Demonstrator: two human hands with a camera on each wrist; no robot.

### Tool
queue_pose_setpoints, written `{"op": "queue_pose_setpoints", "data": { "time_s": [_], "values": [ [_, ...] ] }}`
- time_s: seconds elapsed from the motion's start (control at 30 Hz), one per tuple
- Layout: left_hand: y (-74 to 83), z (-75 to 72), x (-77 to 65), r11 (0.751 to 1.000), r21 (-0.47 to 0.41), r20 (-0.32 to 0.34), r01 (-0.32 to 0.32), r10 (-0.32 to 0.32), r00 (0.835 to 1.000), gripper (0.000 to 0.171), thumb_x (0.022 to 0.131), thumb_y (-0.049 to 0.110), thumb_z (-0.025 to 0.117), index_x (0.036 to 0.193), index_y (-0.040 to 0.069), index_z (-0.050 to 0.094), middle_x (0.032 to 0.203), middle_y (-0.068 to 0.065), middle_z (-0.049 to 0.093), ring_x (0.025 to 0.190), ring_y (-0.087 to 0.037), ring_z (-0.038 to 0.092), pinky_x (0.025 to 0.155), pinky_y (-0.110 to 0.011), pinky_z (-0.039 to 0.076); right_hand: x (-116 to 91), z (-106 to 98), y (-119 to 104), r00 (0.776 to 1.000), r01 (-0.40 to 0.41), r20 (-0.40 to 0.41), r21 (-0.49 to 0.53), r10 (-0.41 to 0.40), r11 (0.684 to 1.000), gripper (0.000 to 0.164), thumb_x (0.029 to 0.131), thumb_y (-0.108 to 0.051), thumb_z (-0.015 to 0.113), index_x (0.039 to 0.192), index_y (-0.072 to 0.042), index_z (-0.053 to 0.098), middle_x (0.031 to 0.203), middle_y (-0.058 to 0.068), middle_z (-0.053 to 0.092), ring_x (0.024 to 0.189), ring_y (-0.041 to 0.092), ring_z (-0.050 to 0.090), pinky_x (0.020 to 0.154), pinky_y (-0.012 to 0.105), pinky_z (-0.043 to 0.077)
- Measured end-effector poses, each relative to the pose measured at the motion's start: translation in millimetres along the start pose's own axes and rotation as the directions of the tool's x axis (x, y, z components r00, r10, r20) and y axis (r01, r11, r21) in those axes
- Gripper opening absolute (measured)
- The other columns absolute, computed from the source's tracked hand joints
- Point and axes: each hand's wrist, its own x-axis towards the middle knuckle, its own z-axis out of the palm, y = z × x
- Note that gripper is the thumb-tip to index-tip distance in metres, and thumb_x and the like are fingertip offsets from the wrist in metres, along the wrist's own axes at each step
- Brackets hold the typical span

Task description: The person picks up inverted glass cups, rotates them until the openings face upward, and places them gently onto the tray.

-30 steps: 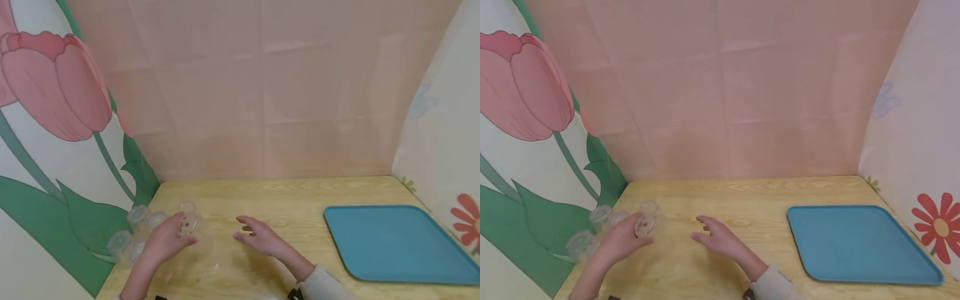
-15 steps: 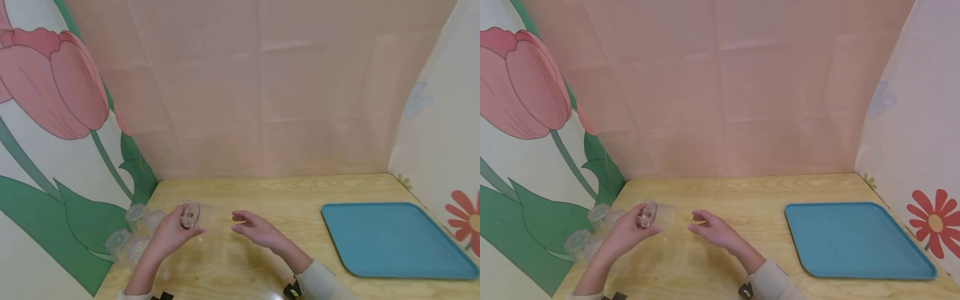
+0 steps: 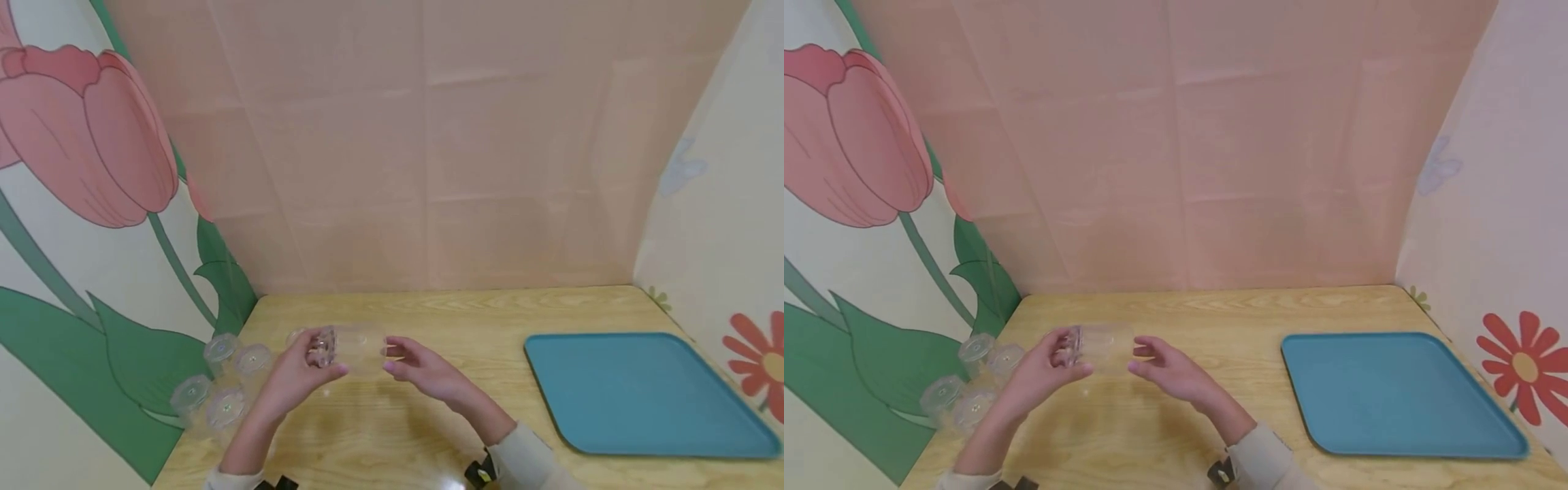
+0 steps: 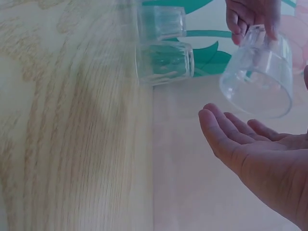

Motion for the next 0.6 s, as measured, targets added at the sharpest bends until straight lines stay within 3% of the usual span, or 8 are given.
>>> {"op": "queue_pose_setpoints", "data": {
  "time_s": [0.23,0.47,0.6],
  "values": [
    [3.1,5.7,3.5,0.979,-0.204,0.025,-0.026,0.032,0.999,0.085,0.079,0.022,0.089,0.149,0.007,0.042,0.135,-0.018,0.059,0.109,-0.025,0.066,0.084,-0.037,0.058,-0.2,-2.9,-2.7,0.997,0.038,0.067,0.126,-0.047,0.991,0.068,0.104,-0.032,0.058,0.157,-0.001,0.027,0.154,0.023,0.042,0.136,0.039,0.050,0.109,0.047,0.046],
    [8.5,14.0,2.7,0.960,-0.279,0.008,-0.025,0.028,1.000,0.088,0.080,0.024,0.088,0.151,0.007,0.039,0.139,-0.016,0.057,0.116,-0.027,0.064,0.091,-0.037,0.057,-0.1,-3.0,-4.5,0.992,0.081,0.079,0.205,-0.099,0.975,0.068,0.105,-0.032,0.056,0.157,0.000,0.026,0.155,0.025,0.041,0.134,0.039,0.052,0.108,0.046,0.046],
    [11.7,21.4,1.7,0.937,-0.348,0.029,-0.043,0.057,0.998,0.087,0.082,0.017,0.086,0.151,0.003,0.037,0.139,-0.018,0.057,0.118,-0.029,0.064,0.093,-0.036,0.057,-1.1,-3.9,-6.7,0.993,0.074,0.070,0.220,-0.092,0.973,0.071,0.104,-0.034,0.058,0.157,0.000,0.025,0.153,0.025,0.043,0.132,0.038,0.054,0.107,0.045,0.048]
  ]
}}
